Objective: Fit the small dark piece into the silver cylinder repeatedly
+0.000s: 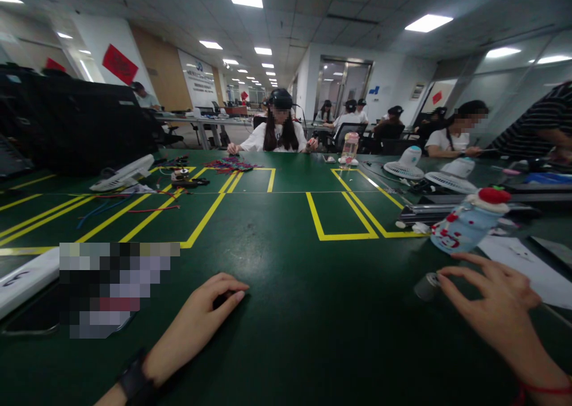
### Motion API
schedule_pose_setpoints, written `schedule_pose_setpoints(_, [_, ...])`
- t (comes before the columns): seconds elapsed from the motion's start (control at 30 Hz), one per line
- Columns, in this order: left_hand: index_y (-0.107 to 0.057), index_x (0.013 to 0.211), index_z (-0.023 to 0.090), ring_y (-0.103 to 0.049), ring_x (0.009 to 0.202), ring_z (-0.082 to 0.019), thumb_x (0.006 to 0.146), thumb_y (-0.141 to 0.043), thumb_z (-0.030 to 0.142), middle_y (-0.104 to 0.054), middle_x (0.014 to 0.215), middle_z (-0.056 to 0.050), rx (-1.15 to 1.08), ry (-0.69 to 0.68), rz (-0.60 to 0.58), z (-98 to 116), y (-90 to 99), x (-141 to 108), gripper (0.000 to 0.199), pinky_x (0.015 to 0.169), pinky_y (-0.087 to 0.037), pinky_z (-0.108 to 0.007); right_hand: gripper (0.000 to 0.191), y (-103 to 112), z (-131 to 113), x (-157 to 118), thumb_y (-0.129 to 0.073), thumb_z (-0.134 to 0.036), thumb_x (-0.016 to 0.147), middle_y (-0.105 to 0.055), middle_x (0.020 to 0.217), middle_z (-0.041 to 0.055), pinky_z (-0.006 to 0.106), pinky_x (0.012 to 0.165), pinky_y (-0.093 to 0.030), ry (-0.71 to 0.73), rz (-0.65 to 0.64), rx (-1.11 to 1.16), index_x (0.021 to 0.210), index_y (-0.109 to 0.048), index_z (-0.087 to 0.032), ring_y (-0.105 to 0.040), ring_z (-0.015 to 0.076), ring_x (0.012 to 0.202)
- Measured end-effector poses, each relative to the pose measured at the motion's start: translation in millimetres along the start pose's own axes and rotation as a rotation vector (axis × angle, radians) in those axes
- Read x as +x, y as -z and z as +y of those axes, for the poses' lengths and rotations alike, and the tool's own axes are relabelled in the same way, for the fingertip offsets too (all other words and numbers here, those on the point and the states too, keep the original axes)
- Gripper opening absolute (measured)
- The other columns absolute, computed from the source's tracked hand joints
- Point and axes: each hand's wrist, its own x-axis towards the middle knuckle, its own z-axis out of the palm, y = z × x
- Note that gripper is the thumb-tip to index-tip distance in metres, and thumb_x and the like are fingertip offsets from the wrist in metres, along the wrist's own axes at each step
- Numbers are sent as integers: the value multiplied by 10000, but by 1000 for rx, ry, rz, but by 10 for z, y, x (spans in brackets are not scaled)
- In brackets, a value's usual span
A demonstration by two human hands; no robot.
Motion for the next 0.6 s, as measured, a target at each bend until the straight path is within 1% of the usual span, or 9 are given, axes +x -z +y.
schedule_pose_setpoints(0.1, [-662,1039,273,-594,981,-194,913,-494,361,-619,1044,-12,2,3,-2,15,7,3,227,890,-461,-343,374,-22,74,-26,-464,-549,788,-581,1151,80,538,962,-326,66,-58,-48,830,-683,-248,-499,307,1106])
schedule_pose_setpoints(0.17, [-662,1034,270,-593,983,-194,913,-491,360,-619,1046,-14,5,6,-6,21,9,9,228,888,-463,-340,386,-39,134,-79,-463,-534,803,-546,1242,66,540,969,-335,52,-85,-32,980,-671,-261,-483,306,1150])
schedule_pose_setpoints(0.23, [-661,1043,270,-593,981,-193,913,-491,359,-620,1045,-14,9,7,-4,23,10,13,232,886,-465,-336,448,-53,177,-151,-492,-545,799,-518,1296,59,498,943,-403,-3,-121,25,1120,-623,-262,-494,292,1162])
schedule_pose_setpoints(0.3, [-658,1055,273,-593,978,-192,914,-489,359,-619,1044,-13,8,7,-2,22,10,13,236,885,-465,-336,499,-61,173,-213,-539,-576,772,-578,1224,56,400,784,-516,-95,-190,88,1151,-609,-260,-585,259,1037])
schedule_pose_setpoints(0.37, [-657,1053,275,-594,972,-192,916,-486,359,-619,1041,-12,3,4,-5,25,8,10,235,880,-467,-337,488,-66,78,-233,-564,-577,763,-622,1151,48,299,589,-536,-160,-238,135,1132,-622,-263,-637,217,895])
schedule_pose_setpoints(0.4, [-658,1049,275,-594,970,-192,917,-485,360,-619,1040,-13,0,4,-7,27,6,8,233,877,-468,-338,469,-67,-19,-221,-567,-560,772,-622,1152,43,274,555,-533,-159,-235,156,1134,-620,-267,-641,205,887])
schedule_pose_setpoints(0.47, [-660,1040,273,-595,968,-193,917,-486,362,-619,1036,-14,0,5,-8,34,0,6,232,875,-470,-342,411,-72,-329,-155,-564,-490,806,-600,1194,30,272,672,-559,-60,-221,222,1154,-608,-276,-620,193,981])
schedule_pose_setpoints(0.53, [-661,1043,272,-594,972,-197,915,-489,369,-619,1037,-16,3,8,-4,35,-7,9,235,881,-469,-350,355,-86,-780,-54,-549,-393,843,-591,1209,25,293,861,-531,100,-280,338,1175,-595,-275,-583,171,1071])
schedule_pose_setpoints(0.6, [-660,1053,272,-594,972,-204,914,-487,376,-621,1038,-19,9,14,0,30,-13,15,245,886,-470,-366,328,-121,-1299,49,-523,-320,867,-595,1196,32,290,937,-494,230,-398,500,1183,-589,-258,-577,144,1077])
